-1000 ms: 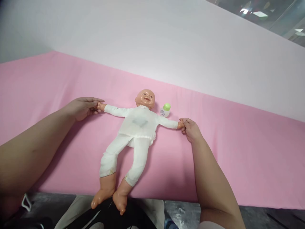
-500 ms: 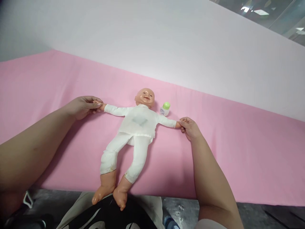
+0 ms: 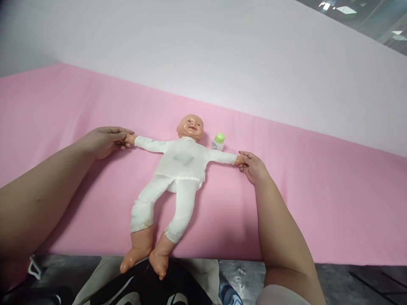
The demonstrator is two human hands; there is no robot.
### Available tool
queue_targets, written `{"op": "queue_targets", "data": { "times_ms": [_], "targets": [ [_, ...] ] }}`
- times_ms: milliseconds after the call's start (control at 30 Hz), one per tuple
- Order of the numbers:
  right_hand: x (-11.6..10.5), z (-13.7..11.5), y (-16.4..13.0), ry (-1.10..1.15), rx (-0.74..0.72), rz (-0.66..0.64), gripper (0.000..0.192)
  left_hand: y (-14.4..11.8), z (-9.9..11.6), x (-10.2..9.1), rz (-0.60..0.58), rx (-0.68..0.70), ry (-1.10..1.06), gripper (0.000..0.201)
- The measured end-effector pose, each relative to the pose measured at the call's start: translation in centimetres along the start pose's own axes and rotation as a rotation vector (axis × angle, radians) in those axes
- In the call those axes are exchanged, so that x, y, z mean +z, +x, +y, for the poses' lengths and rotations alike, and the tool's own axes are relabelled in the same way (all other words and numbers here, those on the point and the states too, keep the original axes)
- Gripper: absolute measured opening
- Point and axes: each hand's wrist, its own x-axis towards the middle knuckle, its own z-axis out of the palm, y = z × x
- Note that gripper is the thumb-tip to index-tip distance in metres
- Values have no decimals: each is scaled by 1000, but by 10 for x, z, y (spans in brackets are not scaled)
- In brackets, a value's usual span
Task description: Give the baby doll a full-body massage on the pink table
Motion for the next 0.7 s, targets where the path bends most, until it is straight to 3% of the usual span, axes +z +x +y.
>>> {"op": "queue_targets", "data": {
  "times_ms": [167,400,600,700],
  "targets": [
    [-4,-3,-4,86,21,-56,52,0,-2,-4,-40,31,-46,41],
    [2,-2,-4,-39,-3,-45,42,5,-7,-8,-58,60,60,33],
    [12,-2,-7,-110,-36,19,49,2,-5,-1,19,31,93,11],
    [15,0,-7,-131,-68,46,52,0,-3,6,42,-6,85,18]
  ]
}}
